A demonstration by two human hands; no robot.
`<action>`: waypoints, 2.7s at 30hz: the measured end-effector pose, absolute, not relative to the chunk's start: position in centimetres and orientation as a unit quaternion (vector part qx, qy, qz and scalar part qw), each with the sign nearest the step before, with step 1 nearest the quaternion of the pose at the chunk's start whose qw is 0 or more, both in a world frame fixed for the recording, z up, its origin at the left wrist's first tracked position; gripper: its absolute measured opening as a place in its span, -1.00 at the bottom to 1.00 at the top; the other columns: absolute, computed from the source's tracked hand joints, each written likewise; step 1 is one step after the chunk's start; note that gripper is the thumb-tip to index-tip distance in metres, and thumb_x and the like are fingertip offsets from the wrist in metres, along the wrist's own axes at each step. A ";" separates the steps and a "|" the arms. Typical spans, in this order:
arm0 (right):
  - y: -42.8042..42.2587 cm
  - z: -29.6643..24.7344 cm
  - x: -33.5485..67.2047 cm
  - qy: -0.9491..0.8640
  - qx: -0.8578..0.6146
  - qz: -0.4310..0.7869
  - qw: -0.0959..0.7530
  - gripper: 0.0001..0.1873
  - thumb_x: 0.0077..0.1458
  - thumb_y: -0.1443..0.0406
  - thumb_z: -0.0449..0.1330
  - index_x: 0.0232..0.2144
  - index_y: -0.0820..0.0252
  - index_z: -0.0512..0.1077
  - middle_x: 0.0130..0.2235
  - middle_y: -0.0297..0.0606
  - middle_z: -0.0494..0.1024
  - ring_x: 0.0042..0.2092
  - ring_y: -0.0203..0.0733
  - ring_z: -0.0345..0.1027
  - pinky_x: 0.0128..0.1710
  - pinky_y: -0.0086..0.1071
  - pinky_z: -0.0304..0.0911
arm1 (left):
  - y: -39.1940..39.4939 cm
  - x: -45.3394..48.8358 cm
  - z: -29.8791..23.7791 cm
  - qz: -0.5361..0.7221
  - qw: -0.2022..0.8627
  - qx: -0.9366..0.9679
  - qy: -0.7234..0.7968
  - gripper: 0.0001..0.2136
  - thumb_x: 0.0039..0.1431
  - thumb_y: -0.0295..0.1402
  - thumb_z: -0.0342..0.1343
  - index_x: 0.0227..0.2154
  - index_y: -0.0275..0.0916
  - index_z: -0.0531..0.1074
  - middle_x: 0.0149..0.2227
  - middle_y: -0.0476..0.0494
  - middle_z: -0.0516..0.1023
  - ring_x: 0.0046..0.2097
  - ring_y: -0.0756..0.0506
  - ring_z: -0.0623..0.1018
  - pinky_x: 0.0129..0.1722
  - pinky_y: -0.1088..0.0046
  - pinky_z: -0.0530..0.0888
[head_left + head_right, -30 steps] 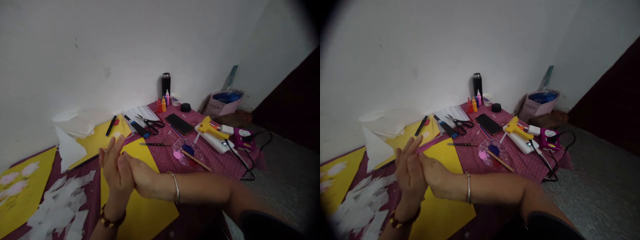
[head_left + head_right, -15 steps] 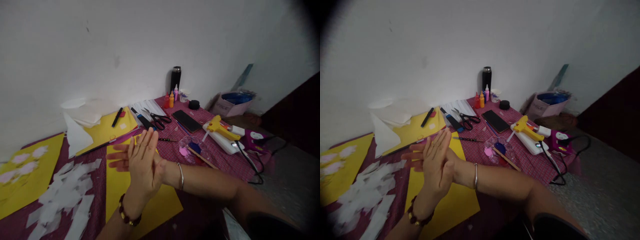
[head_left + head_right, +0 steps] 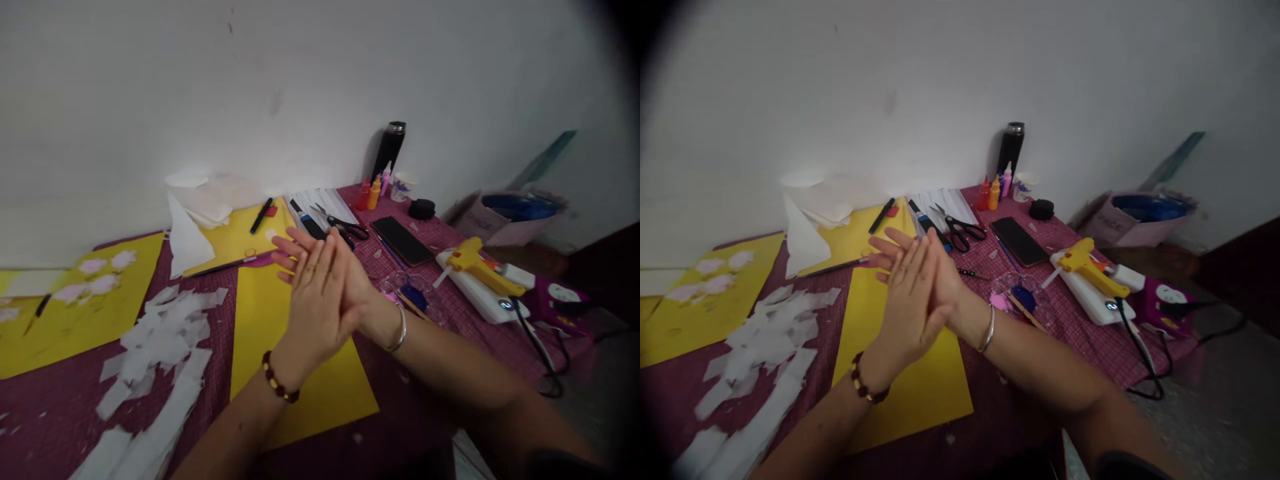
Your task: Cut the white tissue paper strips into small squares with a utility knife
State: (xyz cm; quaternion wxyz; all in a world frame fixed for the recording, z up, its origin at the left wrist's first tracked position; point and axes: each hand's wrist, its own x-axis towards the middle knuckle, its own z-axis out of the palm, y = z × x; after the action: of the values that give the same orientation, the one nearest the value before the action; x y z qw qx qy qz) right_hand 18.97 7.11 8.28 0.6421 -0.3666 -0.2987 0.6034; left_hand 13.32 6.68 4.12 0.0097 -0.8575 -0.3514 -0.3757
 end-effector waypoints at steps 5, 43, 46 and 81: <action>4.2 7.0 14.9 -0.094 -0.225 0.500 0.831 -0.31 0.16 -0.04 -0.29 0.30 -0.17 0.05 0.26 -0.35 0.29 0.30 -0.23 0.10 0.21 -0.11 0.10 | 5.6 14.0 5.0 -0.353 -0.019 -0.878 -0.323 -0.35 0.29 0.01 -0.27 0.33 -0.28 0.03 0.35 -0.27 0.13 0.37 -0.23 0.07 0.34 0.09 -0.13; 4.3 -0.9 23.0 -0.447 -0.346 0.758 0.327 -0.55 -0.04 0.52 0.11 -0.07 0.15 0.36 -0.21 -0.36 0.49 -0.28 -0.36 0.38 -0.24 -0.41 0.34 | 0.9 5.8 0.2 -0.386 -0.341 -0.622 -0.590 -0.91 0.07 -0.32 0.14 -0.46 -0.22 0.42 -0.50 0.01 0.43 -0.47 -0.02 0.40 -0.47 0.47 0.32; 4.1 -0.7 23.0 -0.516 -0.353 0.708 0.330 -0.57 -0.02 0.51 0.13 -0.07 0.15 0.38 -0.25 -0.39 0.47 -0.28 -0.36 0.32 -0.24 -0.43 0.27 | 0.6 6.4 0.3 -0.356 -0.332 -0.664 -0.567 -0.93 0.06 -0.35 0.15 -0.46 -0.22 0.46 -0.46 -0.02 0.44 -0.42 -0.03 0.40 -0.41 0.45 0.31; 4.5 0.8 24.0 -0.585 -0.394 0.585 0.402 -0.86 0.02 0.26 0.21 -0.44 0.15 0.30 -0.48 -0.44 0.30 -0.45 -0.36 0.15 -0.46 -0.44 0.11 | 0.7 7.6 0.7 -0.471 -0.649 -0.277 -0.529 -0.54 -0.24 -0.42 0.34 -0.18 -0.22 0.39 -0.41 -0.02 0.52 -0.49 -0.02 0.50 -0.50 0.47 0.46</action>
State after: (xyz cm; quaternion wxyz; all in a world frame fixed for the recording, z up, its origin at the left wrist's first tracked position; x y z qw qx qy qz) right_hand 24.00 4.46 0.83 0.4019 -0.3936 -0.5846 0.5847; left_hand 7.59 0.71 0.65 -0.6490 -0.2771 -0.5292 -0.4711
